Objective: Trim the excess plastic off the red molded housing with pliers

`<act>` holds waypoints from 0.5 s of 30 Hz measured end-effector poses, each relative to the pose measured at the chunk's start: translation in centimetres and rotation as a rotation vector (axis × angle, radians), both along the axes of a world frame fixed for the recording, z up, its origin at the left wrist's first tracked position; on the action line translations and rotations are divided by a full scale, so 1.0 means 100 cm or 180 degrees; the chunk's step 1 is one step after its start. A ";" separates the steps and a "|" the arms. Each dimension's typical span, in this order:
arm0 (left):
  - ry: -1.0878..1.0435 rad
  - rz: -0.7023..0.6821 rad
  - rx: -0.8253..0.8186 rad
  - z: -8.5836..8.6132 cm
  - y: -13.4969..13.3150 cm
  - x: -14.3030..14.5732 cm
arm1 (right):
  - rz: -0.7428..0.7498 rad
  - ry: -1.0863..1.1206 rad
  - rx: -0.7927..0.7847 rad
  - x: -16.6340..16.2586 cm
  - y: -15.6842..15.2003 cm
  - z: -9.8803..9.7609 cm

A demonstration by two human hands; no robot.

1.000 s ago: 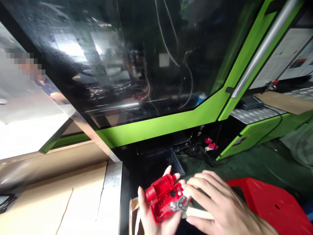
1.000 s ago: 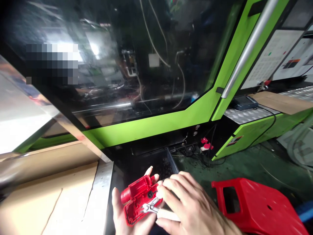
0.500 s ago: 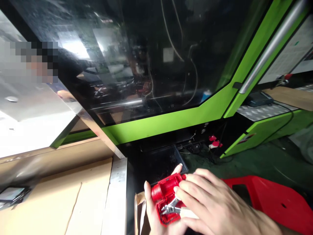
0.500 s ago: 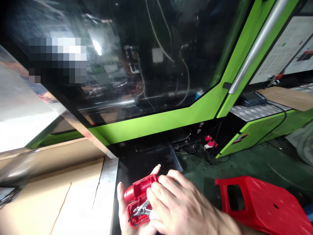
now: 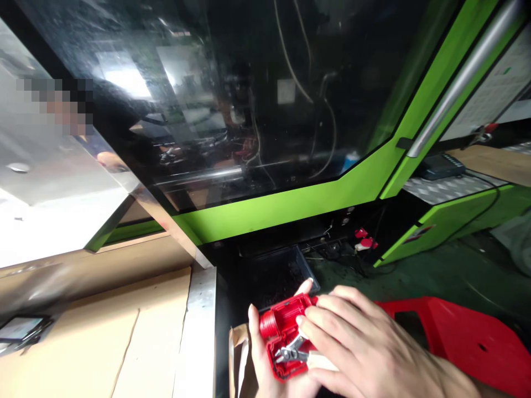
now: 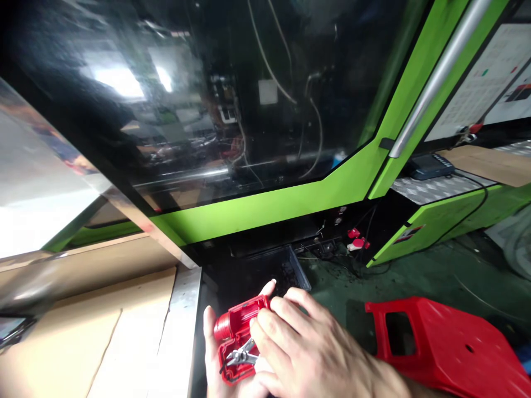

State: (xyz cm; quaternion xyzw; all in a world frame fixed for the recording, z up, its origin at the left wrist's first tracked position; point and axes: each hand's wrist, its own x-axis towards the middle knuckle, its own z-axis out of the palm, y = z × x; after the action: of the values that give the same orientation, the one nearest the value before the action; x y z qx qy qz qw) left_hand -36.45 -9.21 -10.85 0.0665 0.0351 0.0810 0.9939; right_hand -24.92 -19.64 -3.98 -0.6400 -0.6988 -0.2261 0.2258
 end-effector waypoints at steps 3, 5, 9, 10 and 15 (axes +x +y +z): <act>-0.0060 -0.0155 0.0017 -0.001 -0.002 0.002 | 0.0033 -0.0091 -0.0033 0.002 0.000 0.003; -0.0137 -0.0227 0.0012 -0.002 -0.005 0.003 | 0.0076 -0.0085 -0.0064 0.002 0.000 0.004; -0.0177 -0.0252 -0.0338 -0.004 -0.011 0.007 | 0.0280 0.0207 -0.0075 0.003 -0.002 0.004; -0.0135 -0.0233 -0.0461 -0.005 -0.013 0.008 | 0.0320 0.0253 -0.0084 0.004 -0.004 0.003; 0.0101 0.0131 -0.0485 -0.005 -0.016 0.011 | 0.0166 0.0524 -0.0436 0.011 -0.020 -0.005</act>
State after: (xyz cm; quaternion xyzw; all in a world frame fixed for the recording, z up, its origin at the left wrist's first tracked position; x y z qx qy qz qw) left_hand -35.38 -10.83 -11.32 -0.0088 0.0582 0.0974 0.9935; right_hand -23.83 -21.66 -4.50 -0.6519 -0.7082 -0.1185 0.2439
